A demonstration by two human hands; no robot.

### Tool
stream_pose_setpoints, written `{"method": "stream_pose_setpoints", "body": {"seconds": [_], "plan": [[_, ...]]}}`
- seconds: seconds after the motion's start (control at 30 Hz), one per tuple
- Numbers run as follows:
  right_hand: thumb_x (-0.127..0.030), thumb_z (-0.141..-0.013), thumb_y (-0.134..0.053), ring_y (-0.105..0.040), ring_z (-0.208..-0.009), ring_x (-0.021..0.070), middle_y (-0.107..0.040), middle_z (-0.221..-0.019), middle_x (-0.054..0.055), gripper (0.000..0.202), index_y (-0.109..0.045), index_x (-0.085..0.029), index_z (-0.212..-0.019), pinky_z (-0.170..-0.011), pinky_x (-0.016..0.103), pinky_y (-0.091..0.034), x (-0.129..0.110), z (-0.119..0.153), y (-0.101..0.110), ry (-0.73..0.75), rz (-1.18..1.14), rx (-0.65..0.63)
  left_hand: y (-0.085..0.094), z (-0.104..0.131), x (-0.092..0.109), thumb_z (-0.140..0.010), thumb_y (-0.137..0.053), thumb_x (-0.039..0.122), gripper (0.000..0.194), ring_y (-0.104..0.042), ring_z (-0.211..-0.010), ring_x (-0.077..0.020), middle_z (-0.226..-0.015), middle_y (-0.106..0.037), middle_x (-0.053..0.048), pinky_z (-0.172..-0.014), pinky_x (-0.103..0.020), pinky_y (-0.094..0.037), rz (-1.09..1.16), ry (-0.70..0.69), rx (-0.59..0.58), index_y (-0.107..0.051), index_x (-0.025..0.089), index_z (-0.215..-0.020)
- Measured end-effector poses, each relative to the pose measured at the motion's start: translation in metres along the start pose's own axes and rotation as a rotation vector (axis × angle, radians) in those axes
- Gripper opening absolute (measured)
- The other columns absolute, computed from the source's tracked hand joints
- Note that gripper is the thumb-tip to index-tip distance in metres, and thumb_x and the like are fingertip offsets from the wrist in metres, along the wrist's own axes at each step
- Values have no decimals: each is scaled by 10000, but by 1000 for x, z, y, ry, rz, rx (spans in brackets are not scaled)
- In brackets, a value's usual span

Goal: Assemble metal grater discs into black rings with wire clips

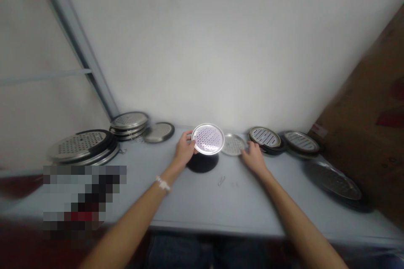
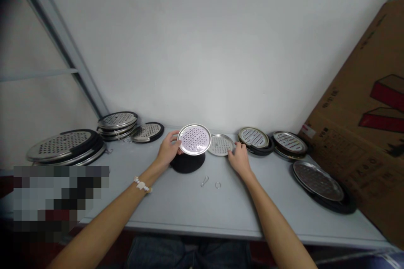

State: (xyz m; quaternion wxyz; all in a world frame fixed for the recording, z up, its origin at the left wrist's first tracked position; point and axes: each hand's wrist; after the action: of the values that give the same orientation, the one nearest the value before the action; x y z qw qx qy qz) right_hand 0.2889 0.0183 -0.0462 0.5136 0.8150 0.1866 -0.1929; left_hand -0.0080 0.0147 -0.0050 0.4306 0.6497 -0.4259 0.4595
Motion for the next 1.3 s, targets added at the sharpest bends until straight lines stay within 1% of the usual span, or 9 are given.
{"method": "stream_pose_setpoints", "body": {"seconds": [0.13,0.23,0.3,0.43,0.57,0.7,1.0,1.13,1.3], "plan": [[-258,-865,-537,-604,-1006,264,-581,-1154,184,407,-591,-79,-1227,-981,378,-459,3,-2,-6,33,-68,-13,2,4,9,-785,-535,54,473,-555,-414,-50,-1119,-706,-134,-406,-185,-449,-68,64,-65,-590,109,-1252],[-244,-871,-540,-606,-925,228,-594,-1077,161,257,-684,-98,-1026,-956,346,-470,3,-3,-7,64,-69,-38,1,8,14,-785,-519,31,467,-567,-424,-60,-1130,-707,-138,-397,-188,-450,-72,68,-89,-613,100,-1238],[-240,-872,-545,-591,-931,228,-603,-1023,150,198,-701,-120,-900,-957,343,-467,3,-3,-7,77,-49,-30,1,8,13,-792,-527,31,461,-571,-428,-58,-1133,-710,-139,-396,-180,-449,-69,65,-75,-614,104,-1239],[-231,-847,-565,-567,-952,251,-608,-951,145,159,-679,-144,-779,-952,364,-460,4,-4,-5,88,10,-27,1,5,7,-807,-554,52,447,-567,-420,-45,-1157,-709,-141,-402,-164,-452,-89,47,-53,-604,119,-1245],[-195,-802,-567,-579,-883,238,-604,-958,139,100,-645,-139,-832,-857,336,-468,5,-5,-2,39,44,-49,1,3,1,-834,-535,67,438,-580,-423,-45,-1215,-683,-160,-409,-170,-472,-108,23,-46,-569,120,-1267],[-109,-731,-552,-602,-860,233,-637,-900,99,271,-597,-139,-997,-774,303,-451,6,-6,3,-19,30,-13,0,4,2,-841,-561,85,427,-578,-433,-33,-1212,-685,-147,-416,-150,-470,-82,31,-52,-568,138,-1265],[-108,-679,-616,-634,-669,194,-634,-658,-3,324,-589,-145,-1000,-646,274,-450,-2,-9,18,-235,-241,-77,0,6,5,-843,-530,72,426,-590,-428,-51,-1212,-677,-161,-417,-187,-496,-85,25,-64,-557,116,-1265],[-176,-721,-607,-554,-481,157,-554,-503,-55,329,-587,-117,-1044,-481,235,-382,-7,-10,20,-398,-447,-207,0,5,7,-830,-545,67,434,-608,-465,-58,-1201,-682,-157,-411,-173,-488,-73,37,-49,-567,116,-1260],[-220,-724,-574,-422,-346,106,-474,-389,-51,84,-606,-146,-745,-365,201,-269,-14,-7,26,-410,-587,-363,0,5,8,-822,-563,58,433,-601,-460,-49,-1187,-688,-150,-411,-169,-499,-45,45,-58,-578,111,-1252]]}}
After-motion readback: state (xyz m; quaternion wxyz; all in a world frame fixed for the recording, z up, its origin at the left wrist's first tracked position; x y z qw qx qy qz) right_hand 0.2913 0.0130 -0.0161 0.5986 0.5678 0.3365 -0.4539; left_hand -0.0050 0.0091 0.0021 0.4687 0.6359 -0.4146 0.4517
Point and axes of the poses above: each hand's wrist, its own z-axis away from the middle knuckle, its own y-axis out of the back of the hand, x = y × z
